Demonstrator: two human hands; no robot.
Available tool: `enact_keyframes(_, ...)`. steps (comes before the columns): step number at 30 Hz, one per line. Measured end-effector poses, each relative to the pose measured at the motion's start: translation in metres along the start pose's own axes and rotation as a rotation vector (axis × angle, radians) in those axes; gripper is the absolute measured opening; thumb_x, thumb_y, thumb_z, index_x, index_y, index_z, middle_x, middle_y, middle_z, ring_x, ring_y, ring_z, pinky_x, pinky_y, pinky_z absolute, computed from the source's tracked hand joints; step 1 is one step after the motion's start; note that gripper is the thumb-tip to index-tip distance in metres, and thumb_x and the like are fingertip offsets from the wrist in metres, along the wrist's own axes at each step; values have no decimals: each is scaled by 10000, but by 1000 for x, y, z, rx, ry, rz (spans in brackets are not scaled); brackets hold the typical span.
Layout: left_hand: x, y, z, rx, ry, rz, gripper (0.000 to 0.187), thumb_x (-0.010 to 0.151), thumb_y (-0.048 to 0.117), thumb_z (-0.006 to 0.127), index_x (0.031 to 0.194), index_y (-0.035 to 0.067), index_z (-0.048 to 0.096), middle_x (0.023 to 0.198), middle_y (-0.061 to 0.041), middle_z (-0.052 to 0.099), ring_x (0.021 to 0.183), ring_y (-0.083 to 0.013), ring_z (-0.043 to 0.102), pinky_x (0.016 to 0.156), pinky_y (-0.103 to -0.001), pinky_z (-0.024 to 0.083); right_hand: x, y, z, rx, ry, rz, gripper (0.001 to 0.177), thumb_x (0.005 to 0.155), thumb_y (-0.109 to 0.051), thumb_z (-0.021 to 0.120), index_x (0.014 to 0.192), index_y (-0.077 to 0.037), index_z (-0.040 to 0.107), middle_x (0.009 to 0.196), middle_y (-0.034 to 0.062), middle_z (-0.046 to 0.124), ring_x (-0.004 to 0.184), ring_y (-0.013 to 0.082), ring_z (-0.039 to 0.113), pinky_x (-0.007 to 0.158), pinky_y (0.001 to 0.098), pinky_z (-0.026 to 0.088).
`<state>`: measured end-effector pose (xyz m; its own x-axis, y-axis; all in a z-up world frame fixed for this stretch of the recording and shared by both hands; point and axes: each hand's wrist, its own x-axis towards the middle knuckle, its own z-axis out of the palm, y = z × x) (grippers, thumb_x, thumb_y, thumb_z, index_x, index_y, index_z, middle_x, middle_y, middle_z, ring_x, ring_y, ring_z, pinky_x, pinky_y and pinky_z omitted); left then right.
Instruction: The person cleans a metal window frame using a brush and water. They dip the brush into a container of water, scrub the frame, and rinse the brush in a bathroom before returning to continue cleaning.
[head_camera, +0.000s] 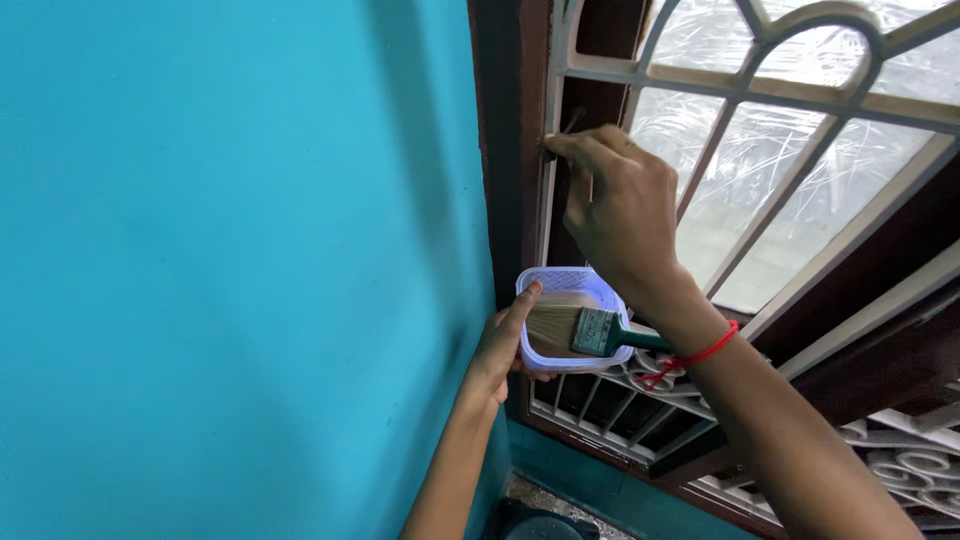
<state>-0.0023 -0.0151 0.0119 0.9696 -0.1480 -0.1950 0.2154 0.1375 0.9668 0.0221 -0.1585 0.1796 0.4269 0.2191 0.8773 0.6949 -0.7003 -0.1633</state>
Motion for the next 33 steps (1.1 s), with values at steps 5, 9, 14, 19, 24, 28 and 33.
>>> enact_keyframes(5, 1, 0, -2, 8, 30, 4, 934, 798, 743, 527, 1234, -77, 626, 725, -165, 743, 497, -177, 730, 393, -270, 610, -2, 0, 10, -14, -46, 41, 262, 919, 111, 628, 1071, -42, 777, 993, 110, 749, 666, 180, 699, 613, 310, 571)
enact_keyframes(9, 4, 1, -4, -14, 9, -28, 913, 811, 735, 531, 1216, -75, 653, 732, -154, 741, 499, -171, 724, 393, -266, 598, -9, 5, 14, -152, -25, -59, 277, 900, 107, 644, 1111, -29, 760, 1025, 90, 747, 734, 175, 708, 609, 288, 560)
enact_keyframes(14, 1, 0, -1, -2, 17, 0, 914, 818, 744, 529, 1192, -81, 650, 697, -166, 725, 482, -187, 719, 381, -272, 594, -12, 7, 12, -186, -147, -51, 342, 920, 95, 629, 1227, -25, 722, 1144, 103, 743, 754, 207, 727, 538, 298, 555)
enact_keyframes(19, -6, 10, 4, -6, -30, -19, 956, 788, 782, 543, 1216, -64, 672, 727, -145, 731, 510, -174, 718, 394, -257, 587, -22, -5, -15, -303, -245, -213, 658, 813, 190, 500, 1425, -41, 569, 1490, 130, 554, 1404, 342, 495, 825, 367, 580)
enact_keyframes(24, -10, 8, 13, 4, -18, -9, 962, 769, 778, 544, 1219, -67, 636, 742, -169, 739, 513, -191, 730, 392, -267, 598, -55, -13, -42, -359, -323, -267, 715, 811, 152, 516, 1463, -138, 558, 1623, 50, 381, 1516, 329, 319, 1250, 491, 370)
enact_keyframes(28, -13, 1, 23, -27, -5, 10, 953, 780, 764, 541, 1199, -85, 644, 740, -171, 749, 502, -191, 740, 389, -271, 609, -68, -19, -63, -256, -265, -255, 491, 876, 58, 603, 1310, -160, 670, 1487, 89, 566, 1458, 328, 403, 1214, 520, 398)
enact_keyframes(33, -22, -3, 29, -59, 16, 29, 953, 786, 766, 543, 1201, -86, 647, 713, -161, 722, 482, -193, 724, 375, -269, 599, -111, -10, -135, -44, -183, 215, 203, 987, -100, 693, 1184, -147, 714, 1228, 49, 748, 1208, 195, 717, 1105, 426, 569)
